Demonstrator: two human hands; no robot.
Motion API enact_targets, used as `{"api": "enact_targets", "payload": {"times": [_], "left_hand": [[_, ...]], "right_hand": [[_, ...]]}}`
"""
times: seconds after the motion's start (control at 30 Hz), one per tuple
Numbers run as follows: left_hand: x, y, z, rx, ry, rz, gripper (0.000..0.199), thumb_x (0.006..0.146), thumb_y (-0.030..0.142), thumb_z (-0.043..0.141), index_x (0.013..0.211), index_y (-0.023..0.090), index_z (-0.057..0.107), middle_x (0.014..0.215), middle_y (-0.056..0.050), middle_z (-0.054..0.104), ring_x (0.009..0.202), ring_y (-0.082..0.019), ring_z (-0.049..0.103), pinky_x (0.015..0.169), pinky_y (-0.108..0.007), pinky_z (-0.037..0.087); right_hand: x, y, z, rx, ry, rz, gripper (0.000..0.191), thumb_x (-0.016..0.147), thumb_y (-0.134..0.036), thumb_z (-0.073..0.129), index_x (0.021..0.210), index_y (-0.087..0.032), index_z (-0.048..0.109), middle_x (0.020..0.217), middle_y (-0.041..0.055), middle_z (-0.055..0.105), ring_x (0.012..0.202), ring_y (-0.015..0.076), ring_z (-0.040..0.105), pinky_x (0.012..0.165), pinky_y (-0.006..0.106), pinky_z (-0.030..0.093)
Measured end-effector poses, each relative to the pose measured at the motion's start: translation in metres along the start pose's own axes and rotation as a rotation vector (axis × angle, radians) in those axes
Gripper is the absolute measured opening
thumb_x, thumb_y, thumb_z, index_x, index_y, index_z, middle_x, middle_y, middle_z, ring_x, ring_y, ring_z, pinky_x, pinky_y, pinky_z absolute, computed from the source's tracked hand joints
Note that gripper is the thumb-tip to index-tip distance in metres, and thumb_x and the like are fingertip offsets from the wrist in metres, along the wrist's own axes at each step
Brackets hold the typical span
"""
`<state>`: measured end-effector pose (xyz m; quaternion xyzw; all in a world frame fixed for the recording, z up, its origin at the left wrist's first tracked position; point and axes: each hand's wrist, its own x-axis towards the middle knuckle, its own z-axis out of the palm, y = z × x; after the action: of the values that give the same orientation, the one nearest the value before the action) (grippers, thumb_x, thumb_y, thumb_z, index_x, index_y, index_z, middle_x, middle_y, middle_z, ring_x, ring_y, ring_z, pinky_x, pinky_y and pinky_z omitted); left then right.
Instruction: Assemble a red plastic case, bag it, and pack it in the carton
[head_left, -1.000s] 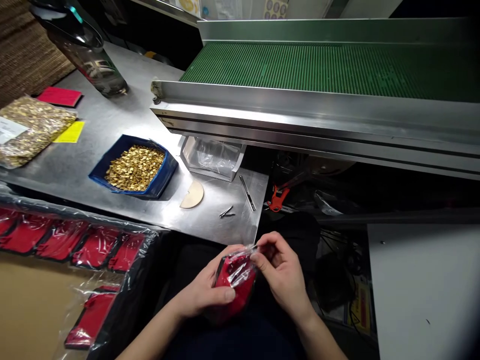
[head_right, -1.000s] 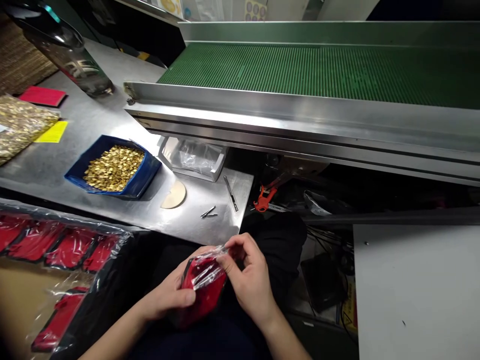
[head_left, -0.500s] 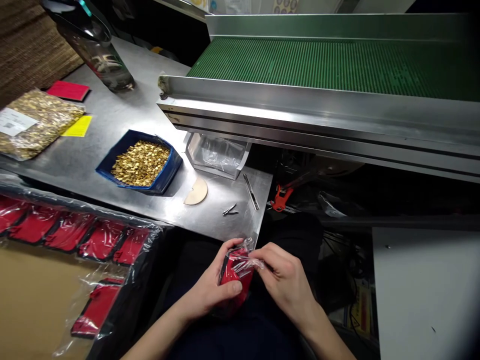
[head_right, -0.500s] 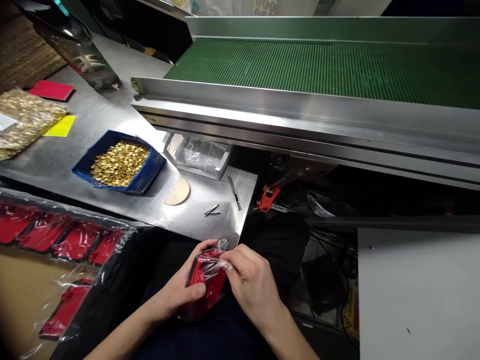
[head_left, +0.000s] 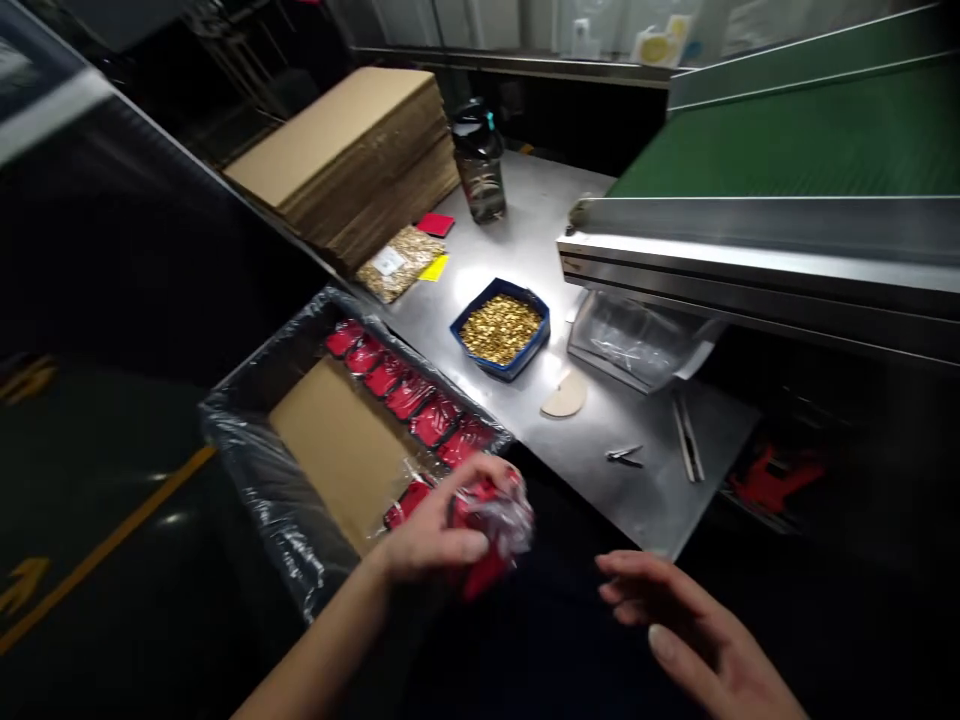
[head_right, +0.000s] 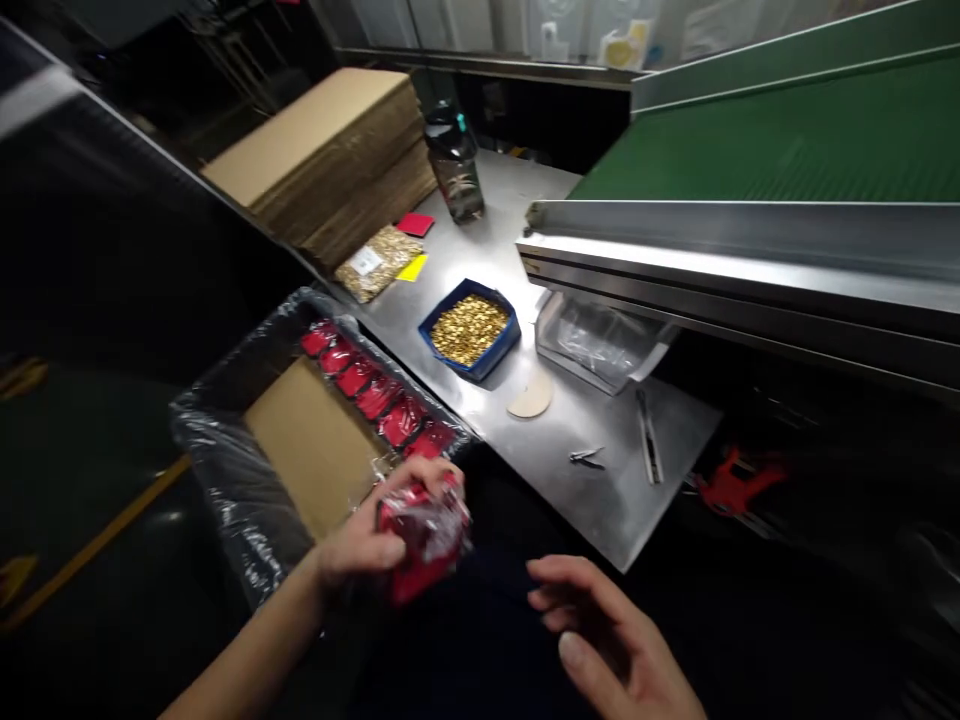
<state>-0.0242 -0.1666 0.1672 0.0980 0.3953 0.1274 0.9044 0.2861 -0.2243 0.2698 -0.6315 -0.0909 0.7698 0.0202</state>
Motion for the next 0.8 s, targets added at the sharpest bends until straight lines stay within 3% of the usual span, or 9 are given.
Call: {"api": "enact_targets", "payload": {"times": [0.03, 0.1, 0.17, 0.23, 0.33, 0.47, 0.53, 0.67, 0.8], "left_hand": [[-0.014, 0.007, -0.024, 0.138, 0.132, -0.012, 0.065, 0.077, 0.068, 0.065, 0.122, 0.026, 0.043, 0.126, -0.011, 0.054, 0.100, -0.030, 0.064, 0.084, -0.041, 0.054], [-0.043, 0.015, -0.071, 0.765, 0.442, -0.205, 0.060, 0.088, 0.069, 0.043, 0.130, 0.027, 0.041, 0.128, -0.009, 0.056, 0.099, -0.027, 0.065, 0.087, -0.038, 0.055], [-0.070, 0.013, -0.109, 0.992, 0.564, -0.362, 0.054, 0.088, 0.059, 0.053, 0.129, 0.024, 0.047, 0.125, -0.011, 0.056, 0.104, -0.031, 0.061, 0.094, -0.046, 0.050], [-0.090, -0.002, -0.131, 1.144, 0.568, -0.496, 0.049, 0.079, 0.049, 0.065, 0.117, 0.021, 0.058, 0.113, -0.012, 0.058, 0.103, -0.036, 0.059, 0.096, -0.053, 0.047], [-0.105, -0.039, -0.134, 1.276, 0.469, -0.663, 0.056, 0.063, 0.038, 0.077, 0.114, 0.020, 0.064, 0.112, -0.015, 0.059, 0.106, -0.043, 0.059, 0.094, -0.058, 0.046], [-0.106, -0.071, -0.123, 1.358, 0.353, -0.759, 0.068, 0.059, 0.035, 0.079, 0.123, 0.022, 0.063, 0.125, -0.018, 0.057, 0.116, -0.047, 0.056, 0.095, -0.059, 0.045], [-0.103, -0.074, -0.122, 1.362, 0.332, -0.770, 0.061, 0.065, 0.039, 0.075, 0.122, 0.022, 0.061, 0.122, -0.017, 0.058, 0.114, -0.044, 0.058, 0.094, -0.055, 0.047], [-0.096, -0.071, -0.121, 1.326, 0.381, -0.752, 0.043, 0.081, 0.048, 0.061, 0.116, 0.023, 0.056, 0.111, -0.011, 0.057, 0.103, -0.034, 0.063, 0.091, -0.045, 0.048], [-0.096, -0.070, -0.117, 1.234, 0.407, -0.747, 0.051, 0.081, 0.056, 0.063, 0.117, 0.022, 0.054, 0.115, -0.012, 0.057, 0.106, -0.035, 0.063, 0.090, -0.045, 0.049]], "right_hand": [[0.003, 0.003, -0.004, -0.085, 0.026, -0.001, 0.045, 0.091, -0.054, 0.069, 0.128, -0.029, 0.073, 0.126, 0.0133, 0.074, 0.110, 0.0309, 0.074, 0.096, 0.038, 0.062], [0.010, 0.011, -0.011, -0.211, 0.057, 0.000, 0.041, 0.091, -0.054, 0.067, 0.121, -0.028, 0.076, 0.115, 0.0118, 0.077, 0.099, 0.0283, 0.077, 0.089, 0.031, 0.064], [0.015, 0.018, -0.015, -0.307, 0.064, -0.008, 0.038, 0.089, -0.054, 0.069, 0.116, -0.028, 0.078, 0.113, 0.0098, 0.077, 0.097, 0.0270, 0.077, 0.085, 0.026, 0.064], [0.019, 0.024, -0.017, -0.388, 0.061, -0.032, 0.036, 0.089, -0.053, 0.069, 0.114, -0.029, 0.078, 0.115, 0.0071, 0.077, 0.101, 0.0255, 0.076, 0.087, 0.022, 0.062], [0.024, 0.031, -0.013, -0.461, 0.048, -0.052, 0.034, 0.091, -0.053, 0.067, 0.115, -0.031, 0.077, 0.119, 0.0046, 0.076, 0.110, 0.0237, 0.073, 0.091, 0.019, 0.060], [0.026, 0.033, -0.001, -0.469, 0.001, -0.014, 0.036, 0.094, -0.056, 0.061, 0.118, -0.032, 0.075, 0.121, 0.0048, 0.075, 0.112, 0.0235, 0.072, 0.071, 0.017, 0.061], [0.026, 0.029, 0.005, -0.465, -0.040, -0.016, 0.035, 0.096, -0.054, 0.059, 0.116, -0.031, 0.075, 0.117, 0.0050, 0.075, 0.107, 0.0229, 0.073, 0.066, 0.017, 0.060], [0.027, 0.019, 0.011, -0.443, -0.065, -0.058, 0.027, 0.096, -0.048, 0.061, 0.109, -0.029, 0.075, 0.107, 0.0037, 0.076, 0.099, 0.0212, 0.073, 0.081, 0.020, 0.060], [0.027, 0.020, 0.009, -0.441, -0.059, -0.060, 0.026, 0.097, -0.048, 0.061, 0.109, -0.030, 0.074, 0.108, 0.0027, 0.075, 0.103, 0.0208, 0.072, 0.087, 0.021, 0.059]]}}
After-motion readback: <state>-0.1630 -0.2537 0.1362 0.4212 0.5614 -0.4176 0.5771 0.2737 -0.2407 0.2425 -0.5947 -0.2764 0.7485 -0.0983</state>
